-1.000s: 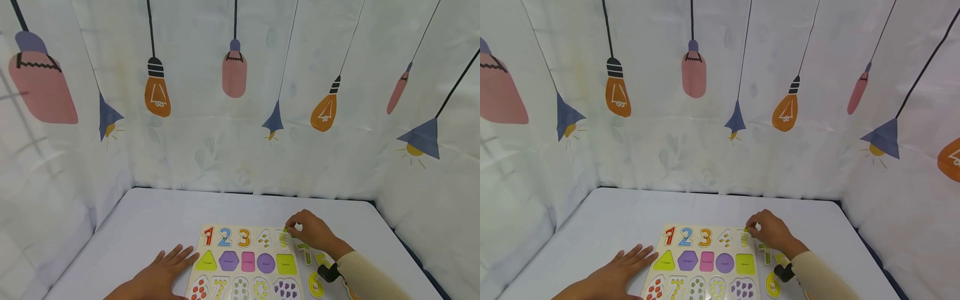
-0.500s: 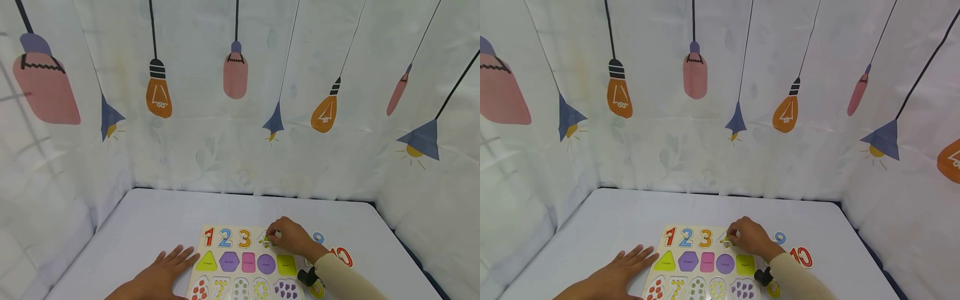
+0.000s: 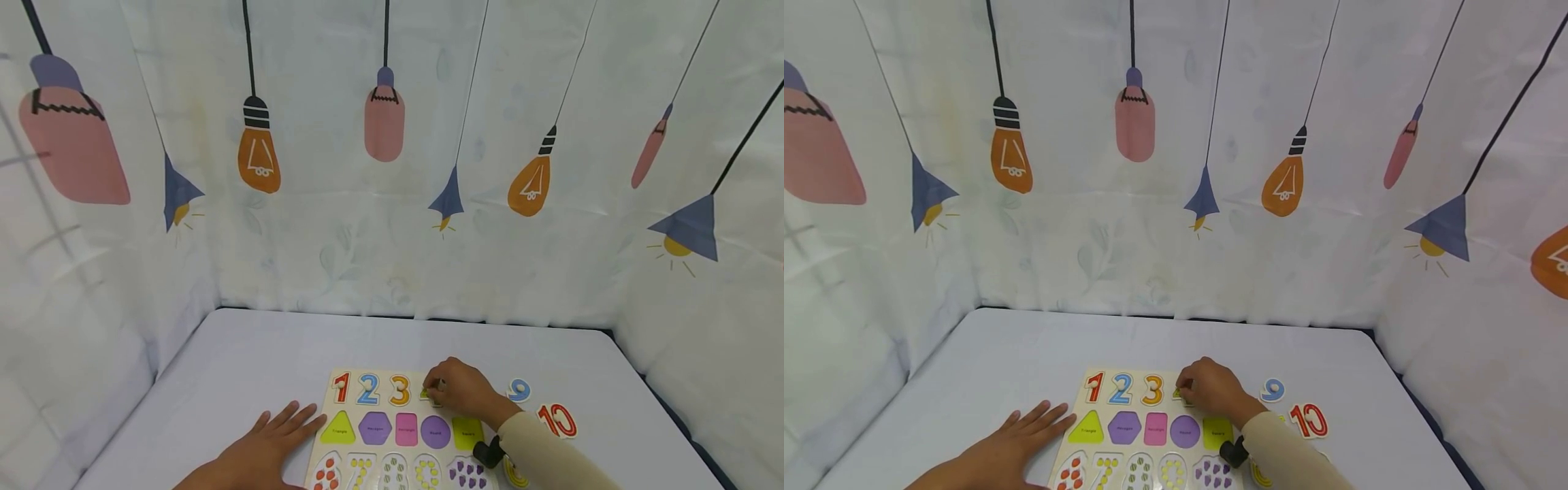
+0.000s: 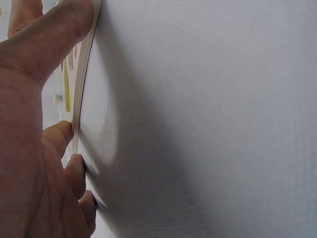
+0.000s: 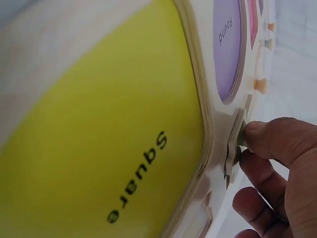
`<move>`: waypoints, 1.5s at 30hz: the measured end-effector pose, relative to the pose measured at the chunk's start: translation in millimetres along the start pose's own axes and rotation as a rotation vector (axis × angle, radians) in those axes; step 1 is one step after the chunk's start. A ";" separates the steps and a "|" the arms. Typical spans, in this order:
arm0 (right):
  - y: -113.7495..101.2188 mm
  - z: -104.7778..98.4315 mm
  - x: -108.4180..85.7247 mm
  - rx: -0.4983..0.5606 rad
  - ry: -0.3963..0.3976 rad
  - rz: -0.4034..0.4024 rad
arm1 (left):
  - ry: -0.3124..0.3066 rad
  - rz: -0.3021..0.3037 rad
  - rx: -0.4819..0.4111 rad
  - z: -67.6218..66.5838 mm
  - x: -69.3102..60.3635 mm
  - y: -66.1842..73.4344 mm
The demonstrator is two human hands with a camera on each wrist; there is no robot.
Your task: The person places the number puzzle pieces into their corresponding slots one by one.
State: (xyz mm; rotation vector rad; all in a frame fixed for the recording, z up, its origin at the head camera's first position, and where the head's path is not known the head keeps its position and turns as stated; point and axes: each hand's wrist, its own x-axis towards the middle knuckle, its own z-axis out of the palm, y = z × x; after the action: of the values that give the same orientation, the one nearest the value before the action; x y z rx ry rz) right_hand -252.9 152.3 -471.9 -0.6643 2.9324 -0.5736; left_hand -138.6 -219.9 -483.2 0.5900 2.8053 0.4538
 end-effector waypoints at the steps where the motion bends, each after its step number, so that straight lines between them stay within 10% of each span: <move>1: -0.3 0.1 -0.3 -0.002 0.000 0.003 | 0.000 0.002 0.001 -0.1 0.2 -0.1; 23: 22.9 -32.8 -36.3 -0.028 0.024 -0.034 | -0.006 0.032 0.013 -2.9 2.2 1.2; 33: 61.8 -48.6 -75.2 -0.008 0.015 0.188 | -0.001 0.055 0.004 -2.8 0.0 -1.2; 45: 98.4 -59.8 -116.7 0.055 -0.069 0.226 | 0.015 0.077 0.007 -0.8 1.5 -3.8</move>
State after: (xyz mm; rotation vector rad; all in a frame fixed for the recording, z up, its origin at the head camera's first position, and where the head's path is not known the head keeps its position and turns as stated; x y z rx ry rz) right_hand -196.4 305.1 -453.9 -0.3336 2.8622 -0.5918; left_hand -141.4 -222.8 -484.1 0.7012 2.8066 0.4654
